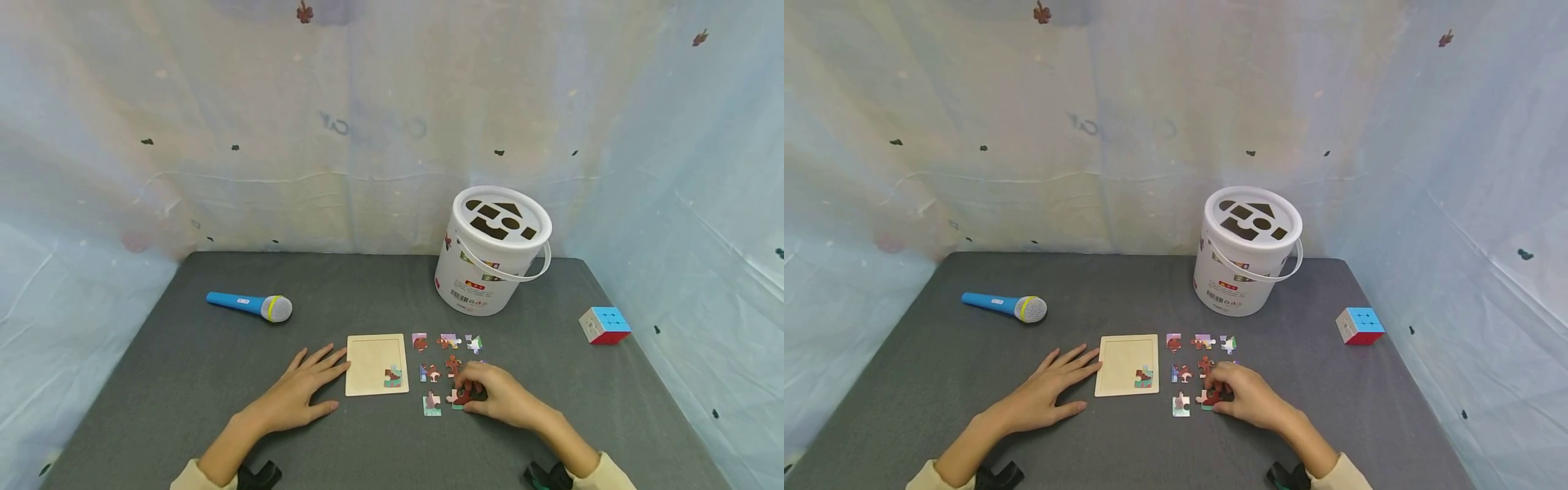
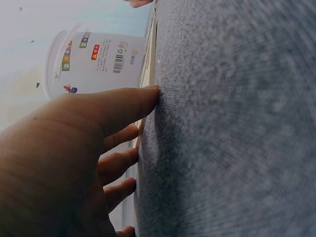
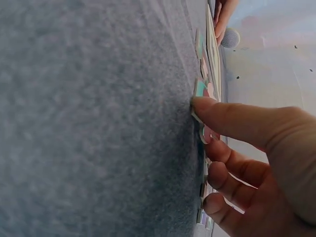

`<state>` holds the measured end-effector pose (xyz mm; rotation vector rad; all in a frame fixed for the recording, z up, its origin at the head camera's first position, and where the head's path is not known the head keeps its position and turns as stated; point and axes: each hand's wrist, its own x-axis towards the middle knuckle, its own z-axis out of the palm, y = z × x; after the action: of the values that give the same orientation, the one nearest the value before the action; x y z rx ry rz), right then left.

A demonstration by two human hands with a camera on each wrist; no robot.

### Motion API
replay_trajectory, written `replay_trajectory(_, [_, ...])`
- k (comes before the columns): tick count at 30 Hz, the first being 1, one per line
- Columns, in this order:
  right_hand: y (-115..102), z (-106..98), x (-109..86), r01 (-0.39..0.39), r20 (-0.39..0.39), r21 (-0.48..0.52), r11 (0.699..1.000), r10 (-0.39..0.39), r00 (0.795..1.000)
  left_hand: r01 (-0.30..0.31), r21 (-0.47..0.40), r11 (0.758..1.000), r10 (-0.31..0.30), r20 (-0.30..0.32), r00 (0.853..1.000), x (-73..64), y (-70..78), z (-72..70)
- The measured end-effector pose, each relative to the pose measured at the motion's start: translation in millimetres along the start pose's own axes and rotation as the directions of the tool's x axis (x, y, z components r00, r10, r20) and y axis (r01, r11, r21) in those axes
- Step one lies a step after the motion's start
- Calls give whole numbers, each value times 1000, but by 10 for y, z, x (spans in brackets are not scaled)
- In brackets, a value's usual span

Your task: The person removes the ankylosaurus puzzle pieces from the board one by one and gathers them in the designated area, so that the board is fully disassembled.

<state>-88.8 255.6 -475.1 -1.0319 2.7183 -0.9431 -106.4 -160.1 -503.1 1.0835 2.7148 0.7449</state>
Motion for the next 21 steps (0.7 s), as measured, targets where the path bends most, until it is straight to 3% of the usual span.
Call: replay_trajectory(21, [-19, 40, -78, 5, -74, -116, 993, -13, 997, 3, 6, 1000, -3, 2, 1000, 6, 3, -9])
